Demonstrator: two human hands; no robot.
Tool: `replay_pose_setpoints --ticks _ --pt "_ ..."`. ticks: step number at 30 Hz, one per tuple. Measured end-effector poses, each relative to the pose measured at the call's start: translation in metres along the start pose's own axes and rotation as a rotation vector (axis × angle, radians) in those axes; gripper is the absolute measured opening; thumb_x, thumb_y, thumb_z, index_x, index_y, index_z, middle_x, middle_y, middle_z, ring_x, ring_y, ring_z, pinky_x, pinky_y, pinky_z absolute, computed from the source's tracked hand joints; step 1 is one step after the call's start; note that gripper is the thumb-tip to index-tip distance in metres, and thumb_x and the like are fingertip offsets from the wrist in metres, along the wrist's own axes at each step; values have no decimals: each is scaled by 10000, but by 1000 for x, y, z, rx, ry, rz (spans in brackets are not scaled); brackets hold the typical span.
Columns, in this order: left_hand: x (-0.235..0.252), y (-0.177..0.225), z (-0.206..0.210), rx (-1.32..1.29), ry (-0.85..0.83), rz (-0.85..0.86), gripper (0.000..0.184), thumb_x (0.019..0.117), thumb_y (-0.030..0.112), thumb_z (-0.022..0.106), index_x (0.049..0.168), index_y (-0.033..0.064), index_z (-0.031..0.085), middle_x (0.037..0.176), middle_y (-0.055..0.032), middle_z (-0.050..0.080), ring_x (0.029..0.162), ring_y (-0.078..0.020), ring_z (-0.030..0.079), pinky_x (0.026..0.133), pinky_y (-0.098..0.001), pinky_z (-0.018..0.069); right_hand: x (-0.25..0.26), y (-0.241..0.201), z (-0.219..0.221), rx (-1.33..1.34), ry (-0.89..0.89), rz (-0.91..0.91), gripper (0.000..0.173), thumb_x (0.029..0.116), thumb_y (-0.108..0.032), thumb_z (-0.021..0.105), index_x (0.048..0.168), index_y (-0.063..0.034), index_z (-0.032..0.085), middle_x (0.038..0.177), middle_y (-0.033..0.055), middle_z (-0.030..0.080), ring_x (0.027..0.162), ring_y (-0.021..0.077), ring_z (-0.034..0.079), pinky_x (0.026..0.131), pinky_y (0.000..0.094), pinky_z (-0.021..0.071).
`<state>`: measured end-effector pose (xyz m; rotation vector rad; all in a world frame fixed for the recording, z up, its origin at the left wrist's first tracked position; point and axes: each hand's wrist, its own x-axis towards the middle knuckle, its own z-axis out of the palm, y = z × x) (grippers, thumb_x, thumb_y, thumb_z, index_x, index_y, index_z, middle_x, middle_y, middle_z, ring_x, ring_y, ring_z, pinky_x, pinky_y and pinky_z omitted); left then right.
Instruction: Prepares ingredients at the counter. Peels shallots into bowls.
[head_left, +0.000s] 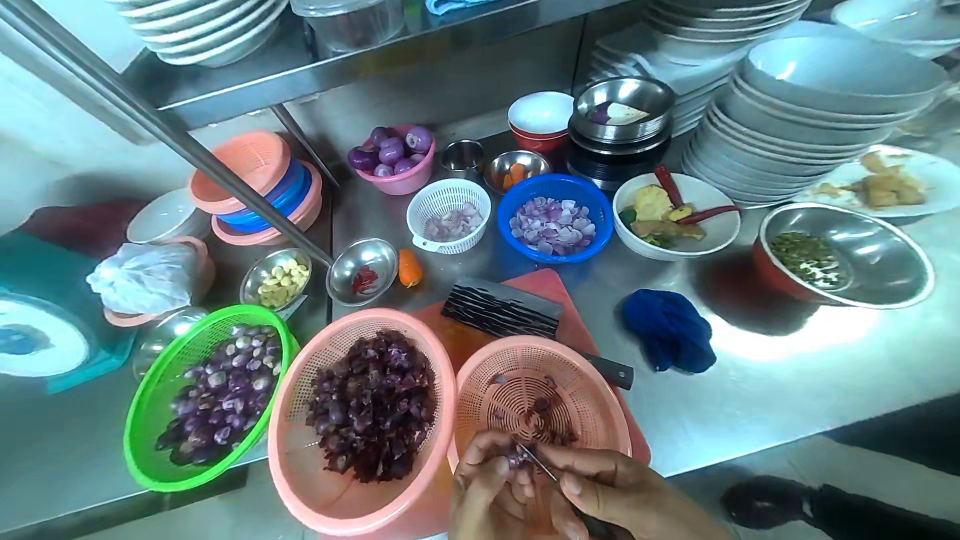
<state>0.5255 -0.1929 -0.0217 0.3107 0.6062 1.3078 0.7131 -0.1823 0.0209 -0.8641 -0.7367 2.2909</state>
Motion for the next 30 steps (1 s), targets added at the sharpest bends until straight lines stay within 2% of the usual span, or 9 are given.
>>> replay_pose_setpoints --ticks 5,9,12,15,17,19,22,25,30 --pt "1 4 -4 -68 -49 -22 130 911 166 718 1023 115 757 917 -59 727 755 -84 693 667 -203 570 0 -8 -6 -45 60 -108 411 1064 -193 473 1468 -148 535 857 -38 634 524 -1 460 449 155 387" --pt "0 10 -6 -100 -51 -35 132 929 137 698 1042 98 754 981 -97 738 841 -140 732 735 -252 611 1 -15 -15 -598 224 -154 462 1077 -182 466 1533 -105 467 938 -16 700 520 18 458 460 195 394" --pt "1 13 -4 -115 -23 -33 121 949 70 658 1034 60 743 997 -126 731 860 -161 734 754 -269 618 4 -16 -16 -896 263 -41 604 1071 -193 487 1638 -196 276 1016 54 717 670 133 603 610 313 514" --pt "2 15 -2 -79 49 -53 112 951 81 648 1013 63 740 971 -117 735 826 -146 733 742 -259 615 6 -10 -12 -1049 303 -112 484 1074 -131 467 1556 -178 466 1080 104 737 888 220 694 845 420 562" --pt "2 16 1 -50 110 -61 112 956 80 630 1005 49 725 945 -118 736 798 -141 733 729 -255 617 7 -8 -8 -1085 327 -118 454 1077 -134 457 1528 -137 504 1089 132 737 937 250 702 898 447 553" --pt "2 18 3 -35 130 -66 126 957 77 626 1027 33 720 947 -116 738 807 -138 734 742 -254 618 9 -10 -5 -1080 345 -71 504 1082 -169 466 1578 -99 406 1085 156 722 910 260 691 880 446 548" --pt "1 20 4 -21 125 -46 192 886 79 759 1066 14 737 989 -116 745 840 -136 739 766 -254 622 11 -15 -5 -994 291 -75 580 1080 -201 479 1630 -161 298 1098 120 712 825 202 676 777 393 568" --pt "1 21 5 27 135 1 199 871 63 779 1064 17 759 958 -105 757 813 -115 737 736 -236 619 9 -22 -3 -728 86 -158 560 1073 -158 474 1614 -159 330 1013 24 713 571 49 517 493 222 433" --pt "1 22 8 107 121 104 158 868 84 789 1018 41 764 883 -84 757 756 -85 729 683 -220 614 16 -30 -2 -524 -147 -123 528 1081 -172 466 1600 -217 380 1042 41 696 542 24 465 465 191 386"
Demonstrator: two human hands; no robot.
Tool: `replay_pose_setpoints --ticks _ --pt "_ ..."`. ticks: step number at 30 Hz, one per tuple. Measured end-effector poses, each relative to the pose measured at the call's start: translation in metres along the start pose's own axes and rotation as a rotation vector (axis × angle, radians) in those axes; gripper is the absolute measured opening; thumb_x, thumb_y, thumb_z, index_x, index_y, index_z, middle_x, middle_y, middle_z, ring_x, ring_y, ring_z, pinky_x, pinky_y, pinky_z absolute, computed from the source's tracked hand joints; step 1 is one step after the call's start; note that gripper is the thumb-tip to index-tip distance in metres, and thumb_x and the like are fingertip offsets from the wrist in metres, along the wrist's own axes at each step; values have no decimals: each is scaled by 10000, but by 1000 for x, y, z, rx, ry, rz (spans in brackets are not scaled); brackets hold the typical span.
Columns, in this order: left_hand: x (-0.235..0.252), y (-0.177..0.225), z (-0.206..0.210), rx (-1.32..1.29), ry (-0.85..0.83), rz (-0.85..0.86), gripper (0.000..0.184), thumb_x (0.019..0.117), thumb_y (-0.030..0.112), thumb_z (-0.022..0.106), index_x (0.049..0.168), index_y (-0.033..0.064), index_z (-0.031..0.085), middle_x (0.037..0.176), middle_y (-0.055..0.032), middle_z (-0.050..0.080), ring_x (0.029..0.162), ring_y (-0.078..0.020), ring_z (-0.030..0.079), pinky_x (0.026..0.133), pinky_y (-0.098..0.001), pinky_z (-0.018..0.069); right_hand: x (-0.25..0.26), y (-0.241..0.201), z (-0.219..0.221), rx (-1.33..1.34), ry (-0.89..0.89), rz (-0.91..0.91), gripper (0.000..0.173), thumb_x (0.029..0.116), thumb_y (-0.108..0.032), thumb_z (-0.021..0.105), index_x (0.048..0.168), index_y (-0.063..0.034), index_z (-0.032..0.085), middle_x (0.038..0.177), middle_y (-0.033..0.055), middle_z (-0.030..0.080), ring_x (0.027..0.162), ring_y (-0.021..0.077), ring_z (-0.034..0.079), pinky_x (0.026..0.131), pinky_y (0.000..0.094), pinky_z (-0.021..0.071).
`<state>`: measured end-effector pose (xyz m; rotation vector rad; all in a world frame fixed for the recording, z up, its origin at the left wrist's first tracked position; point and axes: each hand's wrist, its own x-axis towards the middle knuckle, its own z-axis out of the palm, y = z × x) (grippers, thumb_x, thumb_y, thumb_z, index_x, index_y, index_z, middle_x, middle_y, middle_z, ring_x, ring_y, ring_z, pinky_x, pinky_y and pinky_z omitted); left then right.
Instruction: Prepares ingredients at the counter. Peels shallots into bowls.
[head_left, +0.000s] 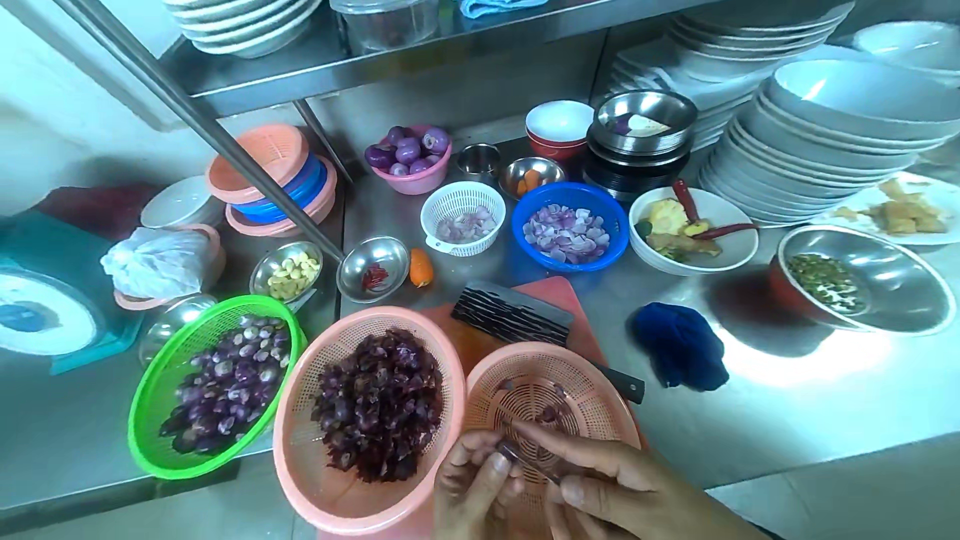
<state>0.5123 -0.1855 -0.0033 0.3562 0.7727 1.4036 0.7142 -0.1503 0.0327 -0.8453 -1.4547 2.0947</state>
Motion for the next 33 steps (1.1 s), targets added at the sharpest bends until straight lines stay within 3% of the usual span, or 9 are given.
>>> replay_pose_setpoints --ticks 8,17,30,33 --pt "3 6 1 54 -36 81 155 890 93 770 1036 44 766 906 -93 763 770 -99 734 717 -245 623 10 1 0 3 -46 -37 475 1094 -193 442 1569 -178 439 940 19 688 544 20 464 468 185 382" --pt "6 5 1 35 -142 121 164 916 102 737 1069 57 774 940 -91 768 794 -92 737 736 -230 618 7 2 -3 15 -60 -85 451 1101 -167 428 1550 -147 466 932 4 665 559 9 459 491 177 400" --pt "11 0 0 -55 -274 46 191 954 138 701 1118 69 769 979 -62 767 833 -68 729 759 -208 602 5 6 -12 227 -133 -74 439 1103 -242 433 1531 -163 492 832 -48 597 554 10 468 459 160 387" --pt "11 0 6 -70 -202 25 190 938 122 716 1102 47 777 974 -84 766 835 -85 733 765 -220 608 5 6 -12 241 -87 -66 445 1097 -218 436 1533 -144 483 845 -41 601 554 15 462 459 166 382"
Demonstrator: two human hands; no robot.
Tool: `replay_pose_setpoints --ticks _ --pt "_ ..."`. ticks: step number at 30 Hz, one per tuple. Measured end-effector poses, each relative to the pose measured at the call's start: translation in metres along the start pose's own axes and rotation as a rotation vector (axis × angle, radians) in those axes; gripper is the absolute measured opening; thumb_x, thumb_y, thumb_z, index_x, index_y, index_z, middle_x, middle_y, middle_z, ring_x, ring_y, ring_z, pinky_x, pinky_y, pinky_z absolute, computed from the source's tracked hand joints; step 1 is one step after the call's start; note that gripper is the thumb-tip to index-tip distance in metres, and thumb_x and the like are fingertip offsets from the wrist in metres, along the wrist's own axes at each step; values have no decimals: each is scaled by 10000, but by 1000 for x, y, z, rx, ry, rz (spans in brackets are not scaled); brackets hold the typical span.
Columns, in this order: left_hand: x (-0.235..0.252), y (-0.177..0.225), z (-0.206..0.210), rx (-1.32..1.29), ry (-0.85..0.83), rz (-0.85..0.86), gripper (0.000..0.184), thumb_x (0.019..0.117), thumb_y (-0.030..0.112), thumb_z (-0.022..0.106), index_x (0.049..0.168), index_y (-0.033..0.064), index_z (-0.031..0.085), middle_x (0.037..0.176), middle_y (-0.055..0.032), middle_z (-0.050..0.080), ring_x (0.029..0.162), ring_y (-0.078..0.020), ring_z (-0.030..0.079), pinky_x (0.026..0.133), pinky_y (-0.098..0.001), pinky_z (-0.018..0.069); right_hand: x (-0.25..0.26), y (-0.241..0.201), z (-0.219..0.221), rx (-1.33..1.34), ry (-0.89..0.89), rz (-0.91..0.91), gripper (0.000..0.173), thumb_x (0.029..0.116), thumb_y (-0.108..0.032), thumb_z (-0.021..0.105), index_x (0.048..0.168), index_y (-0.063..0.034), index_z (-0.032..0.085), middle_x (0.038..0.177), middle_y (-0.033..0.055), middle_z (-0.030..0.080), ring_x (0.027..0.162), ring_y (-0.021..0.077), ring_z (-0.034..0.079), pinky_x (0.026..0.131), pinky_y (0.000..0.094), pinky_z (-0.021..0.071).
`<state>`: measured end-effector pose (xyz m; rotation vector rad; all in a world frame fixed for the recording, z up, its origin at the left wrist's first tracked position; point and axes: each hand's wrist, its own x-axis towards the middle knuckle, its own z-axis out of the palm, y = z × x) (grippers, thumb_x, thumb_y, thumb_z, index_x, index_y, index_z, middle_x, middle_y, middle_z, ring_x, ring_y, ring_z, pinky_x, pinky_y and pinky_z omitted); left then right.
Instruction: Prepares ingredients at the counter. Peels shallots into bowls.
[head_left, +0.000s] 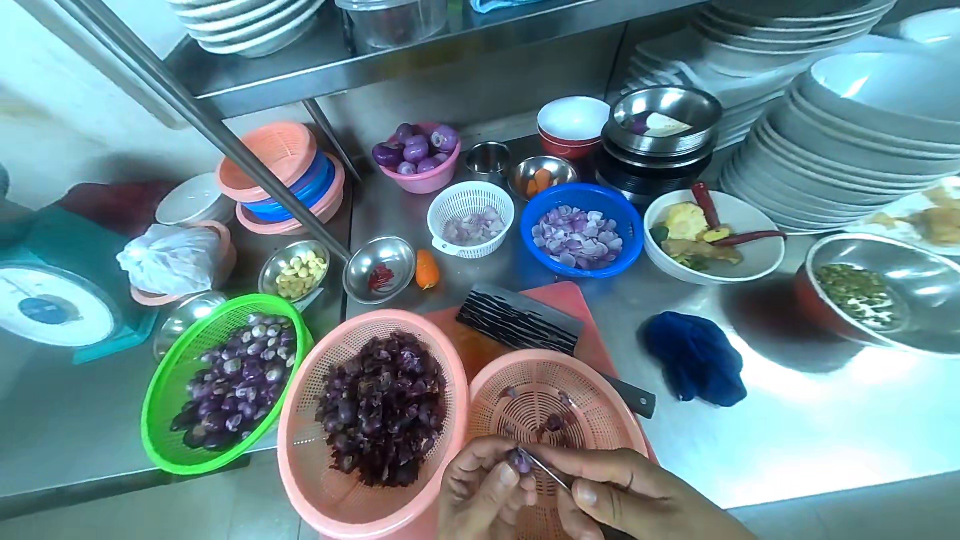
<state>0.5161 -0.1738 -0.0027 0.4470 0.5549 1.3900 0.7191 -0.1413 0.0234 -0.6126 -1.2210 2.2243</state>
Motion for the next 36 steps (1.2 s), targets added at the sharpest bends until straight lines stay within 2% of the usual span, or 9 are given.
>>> replay_pose_setpoints --ticks 5,10,13,17,22,27,29,33,36 --pt "0 -4 16 165 179 64 194 931 72 715 1108 26 780 989 -98 772 852 -107 738 786 -256 619 -1 -1 3 -96 124 -27 448 1094 -168 425 1534 -101 468 870 -36 620 567 18 469 481 181 397" --pt "3 -16 17 407 222 183 206 848 146 818 1044 83 799 965 -45 770 813 -80 719 753 -248 617 -6 -2 -6 -125 110 -6 448 1095 -153 412 1535 -92 466 881 -17 636 574 30 476 489 194 401" --pt "1 -21 22 398 219 202 202 875 106 785 1074 76 794 951 -55 769 787 -83 719 734 -248 617 -13 -6 -15 18 50 43 448 1091 -176 410 1533 -134 472 888 -23 623 555 23 462 461 180 383" --pt "-7 -31 32 319 205 192 219 908 126 751 1119 72 779 1012 -70 771 841 -96 737 763 -257 627 -22 -9 -27 198 -7 89 454 1081 -192 436 1533 -163 466 871 -38 603 534 14 448 444 164 374" --pt "-16 -48 42 286 268 217 215 923 94 730 1132 79 775 1026 -79 770 859 -114 743 789 -272 628 -33 -15 -31 148 6 116 457 1082 -168 433 1537 -140 458 881 -35 613 543 17 454 446 169 371" --pt "-23 -59 45 328 300 286 206 879 130 781 1083 111 786 959 -50 765 810 -79 724 745 -240 619 -42 -22 -37 -16 -58 92 568 1090 -175 427 1628 -122 252 1024 -12 663 571 9 464 471 175 388" --pt "-25 -61 47 334 310 298 220 852 142 806 1070 116 788 943 -35 765 801 -65 722 734 -227 617 -44 -25 -39 -33 -114 91 600 1089 -199 446 1637 -113 216 1000 -1 671 565 13 469 468 177 385" --pt "-28 -62 51 347 297 308 223 830 167 829 1046 122 793 946 -23 763 793 -51 710 721 -213 605 -46 -25 -39 -68 -186 131 599 1077 -177 460 1636 -146 246 973 16 671 572 26 482 479 187 392" --pt "-31 -61 52 355 262 331 209 838 161 822 1042 123 793 935 -24 765 784 -52 713 720 -216 607 -46 -23 -39 -89 -196 106 518 1086 -172 449 1595 -134 363 955 0 666 561 21 473 471 184 393"
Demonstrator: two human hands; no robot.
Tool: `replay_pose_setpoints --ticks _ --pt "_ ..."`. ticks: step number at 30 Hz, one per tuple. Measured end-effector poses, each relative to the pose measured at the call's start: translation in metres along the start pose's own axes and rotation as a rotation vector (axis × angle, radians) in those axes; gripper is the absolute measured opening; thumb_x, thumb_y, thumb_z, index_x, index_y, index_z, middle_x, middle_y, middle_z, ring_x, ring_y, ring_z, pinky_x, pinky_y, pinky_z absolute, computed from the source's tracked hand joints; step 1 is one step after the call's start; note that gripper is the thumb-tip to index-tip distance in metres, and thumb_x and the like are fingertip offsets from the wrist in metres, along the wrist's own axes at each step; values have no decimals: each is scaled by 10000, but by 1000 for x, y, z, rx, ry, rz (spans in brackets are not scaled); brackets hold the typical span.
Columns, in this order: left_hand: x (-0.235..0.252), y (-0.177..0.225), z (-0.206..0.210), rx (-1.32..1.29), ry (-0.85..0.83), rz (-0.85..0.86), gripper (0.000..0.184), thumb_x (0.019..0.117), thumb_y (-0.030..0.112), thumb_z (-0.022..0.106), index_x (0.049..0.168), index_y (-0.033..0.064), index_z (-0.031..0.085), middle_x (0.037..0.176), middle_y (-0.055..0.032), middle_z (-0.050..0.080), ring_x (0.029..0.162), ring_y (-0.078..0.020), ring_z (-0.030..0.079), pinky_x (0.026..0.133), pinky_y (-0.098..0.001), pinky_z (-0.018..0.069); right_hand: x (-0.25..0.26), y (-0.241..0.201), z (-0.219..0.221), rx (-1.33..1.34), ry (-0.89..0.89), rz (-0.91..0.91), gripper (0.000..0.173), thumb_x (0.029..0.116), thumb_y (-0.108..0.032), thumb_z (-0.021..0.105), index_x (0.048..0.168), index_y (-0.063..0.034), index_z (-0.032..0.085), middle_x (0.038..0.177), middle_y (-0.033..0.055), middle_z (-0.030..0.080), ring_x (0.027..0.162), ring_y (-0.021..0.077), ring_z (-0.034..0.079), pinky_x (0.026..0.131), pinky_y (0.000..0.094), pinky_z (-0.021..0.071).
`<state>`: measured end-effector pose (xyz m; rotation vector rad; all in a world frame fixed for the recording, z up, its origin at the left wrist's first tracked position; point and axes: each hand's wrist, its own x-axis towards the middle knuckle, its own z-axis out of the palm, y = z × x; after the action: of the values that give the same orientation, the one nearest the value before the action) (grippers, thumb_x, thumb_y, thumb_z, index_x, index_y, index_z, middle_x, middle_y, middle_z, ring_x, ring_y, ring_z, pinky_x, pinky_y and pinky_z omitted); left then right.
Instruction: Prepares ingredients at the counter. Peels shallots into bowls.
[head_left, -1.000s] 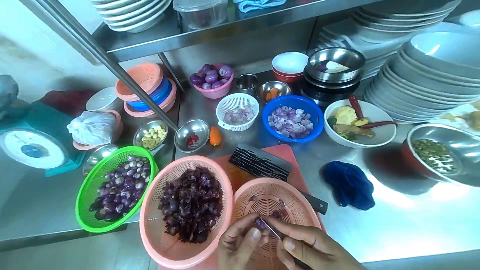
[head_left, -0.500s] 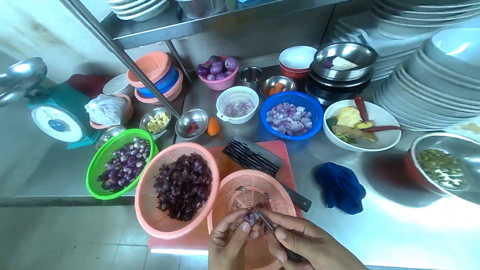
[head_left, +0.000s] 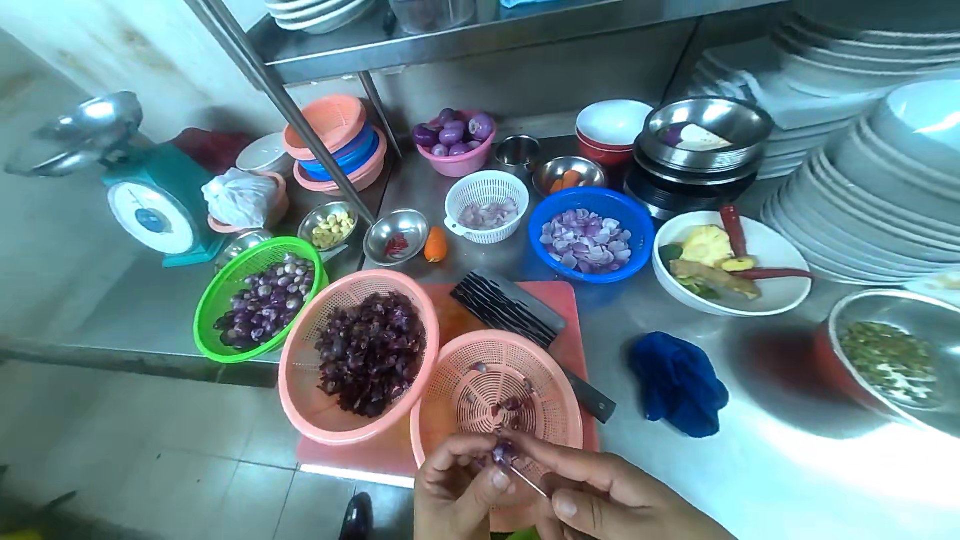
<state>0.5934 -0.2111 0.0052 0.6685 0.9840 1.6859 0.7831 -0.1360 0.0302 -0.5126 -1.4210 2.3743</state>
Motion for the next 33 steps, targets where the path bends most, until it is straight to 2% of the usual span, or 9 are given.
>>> replay_pose_setpoints --ticks 2,4,7,12,17,22,25,29,33 --pt "-1 2 -1 9 -38 16 197 855 151 808 1050 129 797 931 -24 767 779 -48 710 720 -214 603 -1 0 1 -9 33 -10 465 1088 -156 427 1551 -118 446 875 -24 625 546 21 462 461 182 390" --pt "-2 5 -1 13 -62 16 190 871 139 793 1061 128 804 933 -26 773 783 -53 715 724 -215 603 -2 -1 -1 4 37 -4 452 1088 -156 425 1537 -121 471 842 -43 602 541 15 454 457 175 385" --pt "-2 9 2 6 -95 10 195 900 149 763 1090 136 803 959 -15 776 801 -47 717 747 -211 604 -2 -1 -5 47 -16 -17 464 1095 -183 424 1556 -137 444 869 -34 617 526 10 435 443 172 371" --pt "0 13 5 10 -81 28 194 901 143 761 1090 147 803 978 -5 776 814 -38 718 747 -205 604 -2 -6 -4 51 -93 -45 534 1091 -175 428 1612 -133 321 961 -7 658 547 18 461 454 183 381" --pt "-2 14 7 51 -47 22 190 898 160 767 1082 145 810 979 -6 780 819 -37 720 754 -207 607 -3 -5 -4 25 -53 -42 473 1097 -173 420 1566 -115 424 919 -16 666 545 11 465 461 176 390" --pt "-2 12 6 23 -98 -4 191 922 140 741 1101 128 806 971 -38 779 817 -56 719 760 -222 602 -6 -1 -9 79 -59 -54 449 1100 -204 431 1541 -130 472 885 -33 626 541 10 449 449 170 376" --pt "-2 13 7 -18 -105 -35 199 935 128 722 1117 116 801 976 -47 778 824 -59 719 772 -224 600 -7 -1 -9 119 -69 -61 459 1100 -202 425 1553 -135 450 901 -25 632 535 10 444 445 169 370" --pt "-3 13 10 18 -75 -11 195 909 135 753 1097 136 803 979 -27 778 821 -50 722 758 -213 605 -9 -3 -7 78 -98 -66 510 1098 -183 415 1602 -137 352 974 3 658 560 20 463 456 178 376" --pt "-6 13 9 73 -67 29 197 882 153 783 1078 146 803 971 -10 775 819 -43 717 752 -212 605 -10 -1 -4 17 -75 -86 477 1102 -183 422 1575 -123 410 926 -9 651 557 14 459 462 176 382"
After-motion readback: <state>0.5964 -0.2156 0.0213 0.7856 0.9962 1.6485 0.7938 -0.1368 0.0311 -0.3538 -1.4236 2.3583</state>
